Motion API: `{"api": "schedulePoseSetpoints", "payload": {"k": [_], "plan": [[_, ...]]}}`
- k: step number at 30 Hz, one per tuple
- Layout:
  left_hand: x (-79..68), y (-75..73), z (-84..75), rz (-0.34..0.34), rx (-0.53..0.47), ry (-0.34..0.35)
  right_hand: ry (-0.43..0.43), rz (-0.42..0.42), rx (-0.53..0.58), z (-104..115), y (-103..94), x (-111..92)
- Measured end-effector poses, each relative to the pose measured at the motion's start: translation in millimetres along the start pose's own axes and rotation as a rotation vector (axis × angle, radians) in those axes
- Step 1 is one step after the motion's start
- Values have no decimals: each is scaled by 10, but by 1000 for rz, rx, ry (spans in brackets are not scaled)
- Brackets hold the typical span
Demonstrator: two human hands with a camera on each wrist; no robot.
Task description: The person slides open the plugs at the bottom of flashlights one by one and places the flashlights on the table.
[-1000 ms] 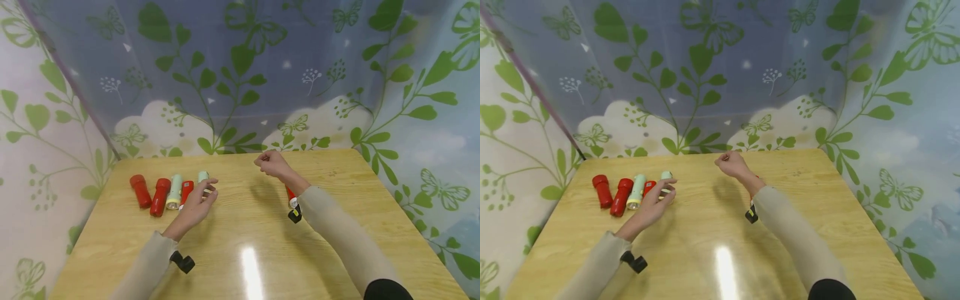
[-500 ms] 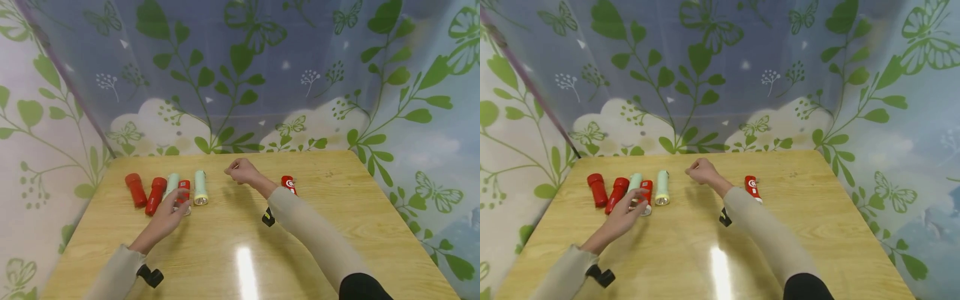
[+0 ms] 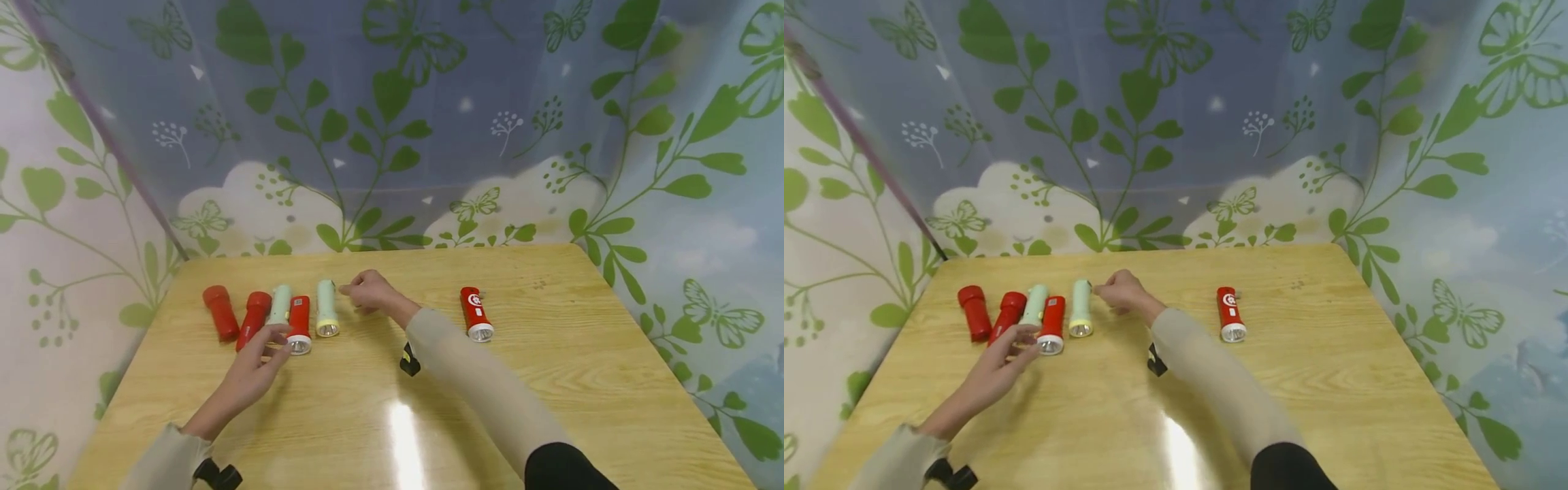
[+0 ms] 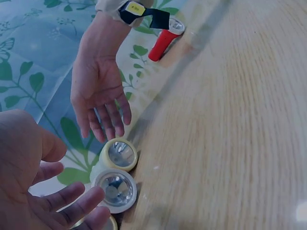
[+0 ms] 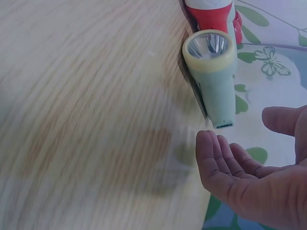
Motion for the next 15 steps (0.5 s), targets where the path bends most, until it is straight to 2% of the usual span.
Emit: {"api": "schedulePoseSetpoints", "payload": {"k": [5,15], "plan": [[-71,-24,73,10,-15,-46,6,-4,48,14,147,107],[-166,-29,176,4,-106,-70,92,-65,-79,-43,296,294]]}}
Point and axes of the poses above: each hand's wrist, its own x-axis towards the middle knuckle, its own y-axis out of the palm, z = x × y, the point moved 5 cm from there along x, towards the middle knuckle, and after that the axes turned 5 degrees about -x, right-handed, at the moved point
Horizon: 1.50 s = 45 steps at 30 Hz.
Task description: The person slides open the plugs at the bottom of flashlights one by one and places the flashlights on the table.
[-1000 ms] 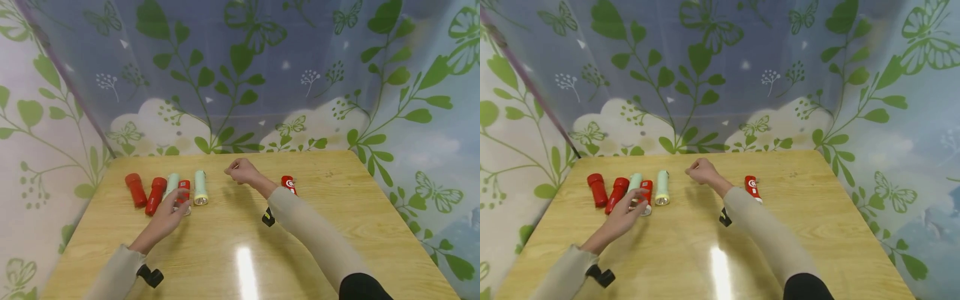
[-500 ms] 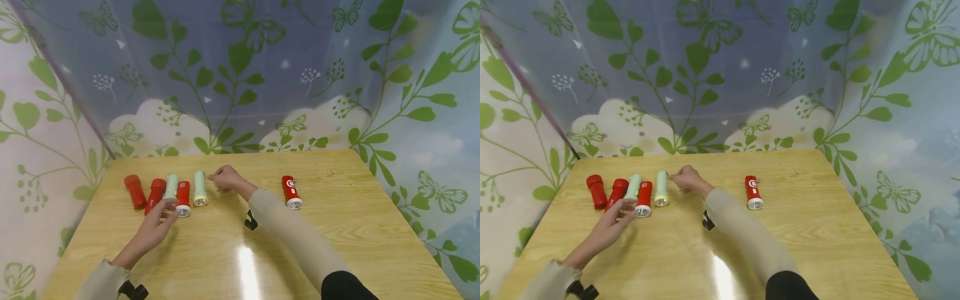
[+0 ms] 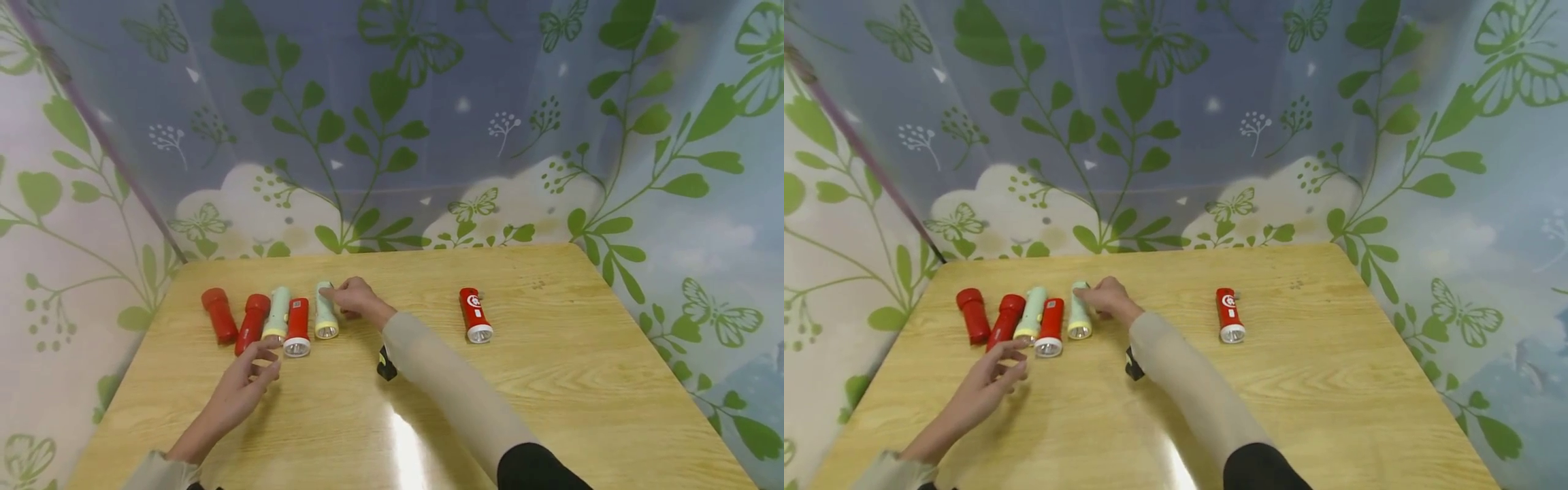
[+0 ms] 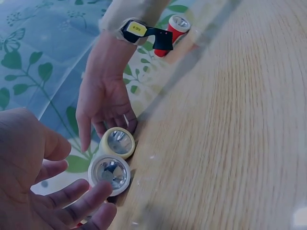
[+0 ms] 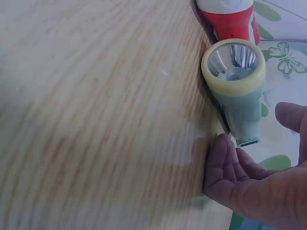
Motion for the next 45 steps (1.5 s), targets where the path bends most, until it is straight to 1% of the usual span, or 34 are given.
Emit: {"api": "schedulePoseSetpoints", "payload": {"k": [6,9,12,18,27,36,40,45], "plan": [[-24,36,75,-2,-28,-34,32,8,-63,1,49,31],[-37,74,116,5,-45,-56,38,-5,-107,-6,63,51],[-47,94,132,12,-49,-64,33,-23,-155,1,76,61],[-51,87,123,12,-54,-64,-8,-66,-196,48,105,49],[-57,100,117,31,-87,-81,-2,-91,-184,38,133,-18],[-55,92,146,28,-103,-95,-5,-116,-192,27,122,-47],[-62,101,139,27,-111,-99,-6,-115,-159,12,137,-41],[-69,100,106,17,-111,-83,-14,-100,-109,4,140,-27]]}}
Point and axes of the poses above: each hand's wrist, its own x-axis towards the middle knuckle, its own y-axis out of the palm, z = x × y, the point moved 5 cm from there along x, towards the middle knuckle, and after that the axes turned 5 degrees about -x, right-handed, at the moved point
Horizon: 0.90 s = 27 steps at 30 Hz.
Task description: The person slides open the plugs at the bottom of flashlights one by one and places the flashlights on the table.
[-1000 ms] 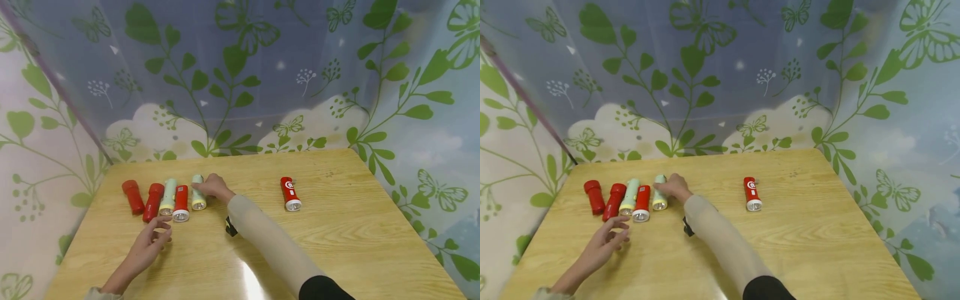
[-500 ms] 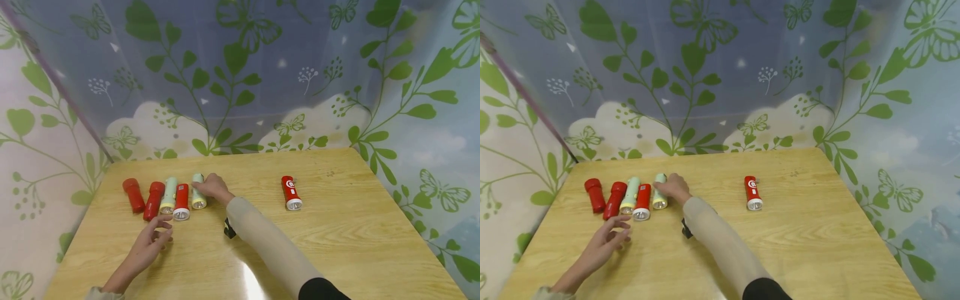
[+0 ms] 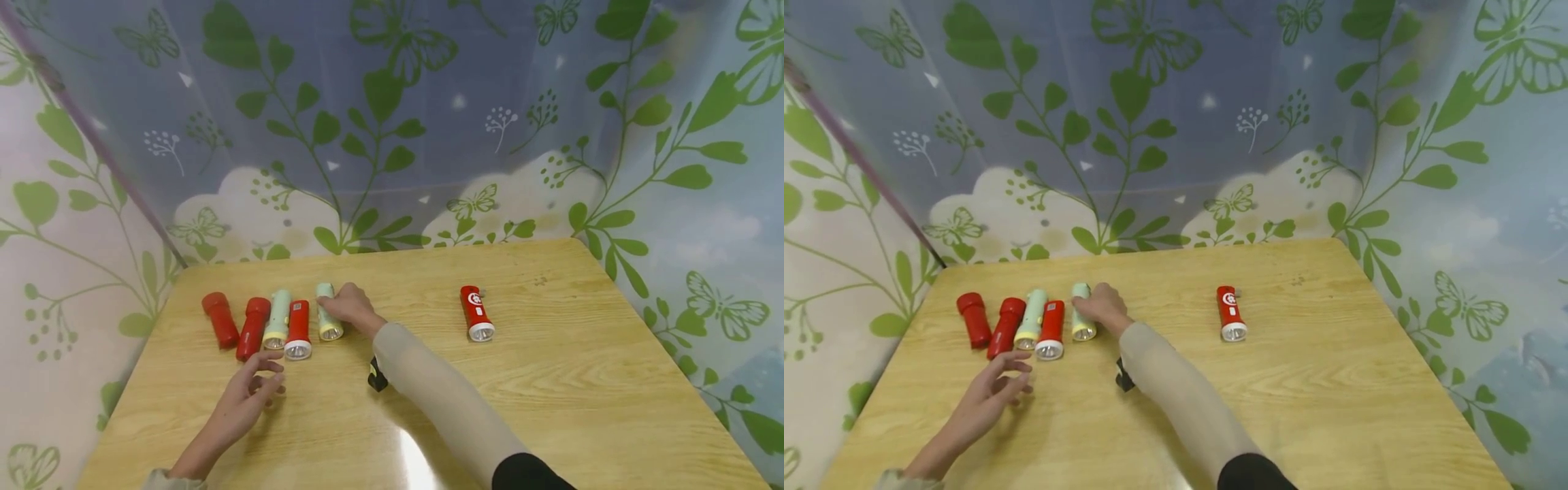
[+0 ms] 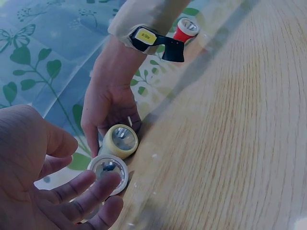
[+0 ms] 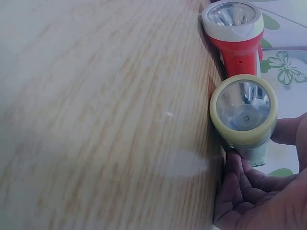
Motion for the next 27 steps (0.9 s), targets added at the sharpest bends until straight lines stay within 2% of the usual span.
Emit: {"api": "schedulePoseSetpoints", "payload": {"k": [6,16,24,27], "plan": [[-13,0,-30,-20,-5,29,-10,28,30,-13,-15,-7],[8,0,-141,-48,-15,125,-59,7,111,-11,-105,-58],[54,63,-281,-63,-3,179,-110,20,171,22,-286,-165],[63,101,-331,-75,4,222,-122,31,196,14,-365,-211]]}}
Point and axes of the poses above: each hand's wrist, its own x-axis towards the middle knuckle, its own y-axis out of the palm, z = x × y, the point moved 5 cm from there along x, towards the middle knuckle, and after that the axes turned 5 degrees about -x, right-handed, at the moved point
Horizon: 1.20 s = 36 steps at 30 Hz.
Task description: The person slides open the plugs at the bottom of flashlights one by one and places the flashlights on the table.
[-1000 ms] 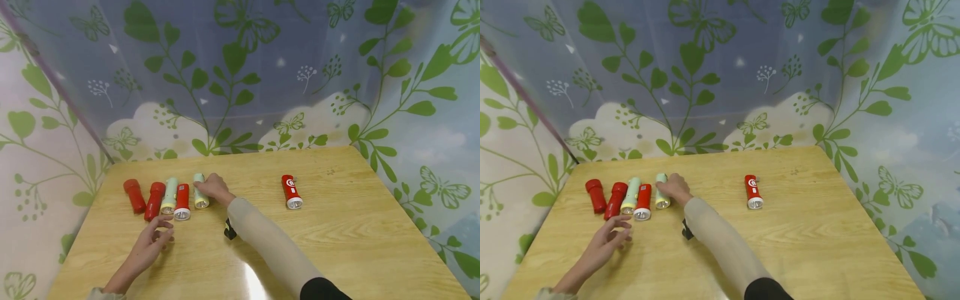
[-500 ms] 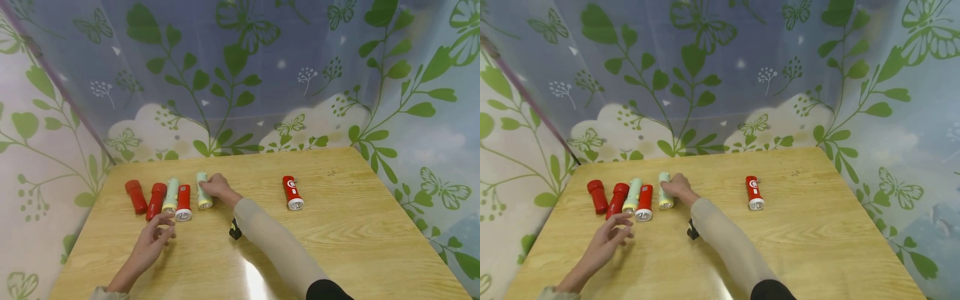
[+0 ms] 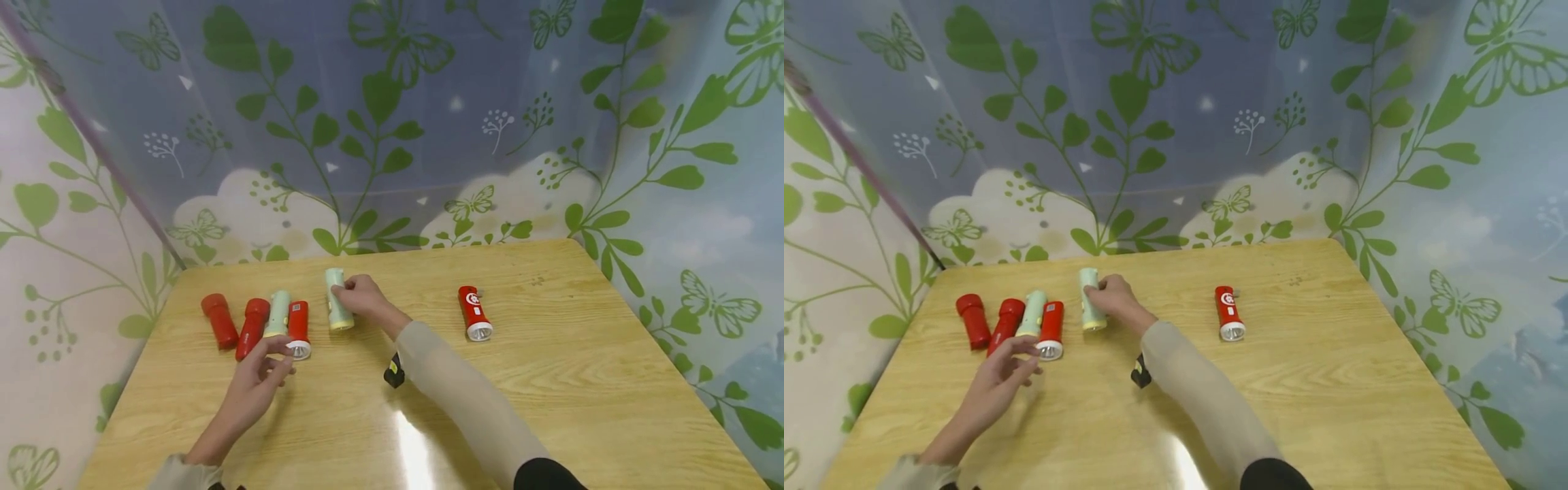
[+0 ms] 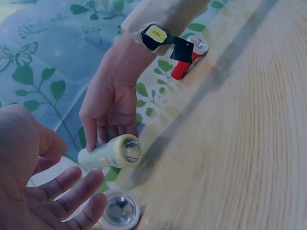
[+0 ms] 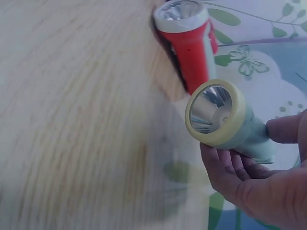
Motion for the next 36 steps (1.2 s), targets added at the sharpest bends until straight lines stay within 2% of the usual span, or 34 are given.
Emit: {"api": "schedulePoseSetpoints", "payload": {"k": [4,9,21,30,36], "plan": [[25,49,-57,-11,-5,41,-16,4,41,36,-90,-53],[73,104,-108,-22,-31,24,-43,0,77,96,-185,-138],[214,224,-238,-58,-89,80,-101,23,82,134,-418,-356],[331,306,-387,-90,-52,121,-156,55,91,182,-507,-586],[424,368,-451,-114,-100,129,-193,60,112,183,-562,-714]]}}
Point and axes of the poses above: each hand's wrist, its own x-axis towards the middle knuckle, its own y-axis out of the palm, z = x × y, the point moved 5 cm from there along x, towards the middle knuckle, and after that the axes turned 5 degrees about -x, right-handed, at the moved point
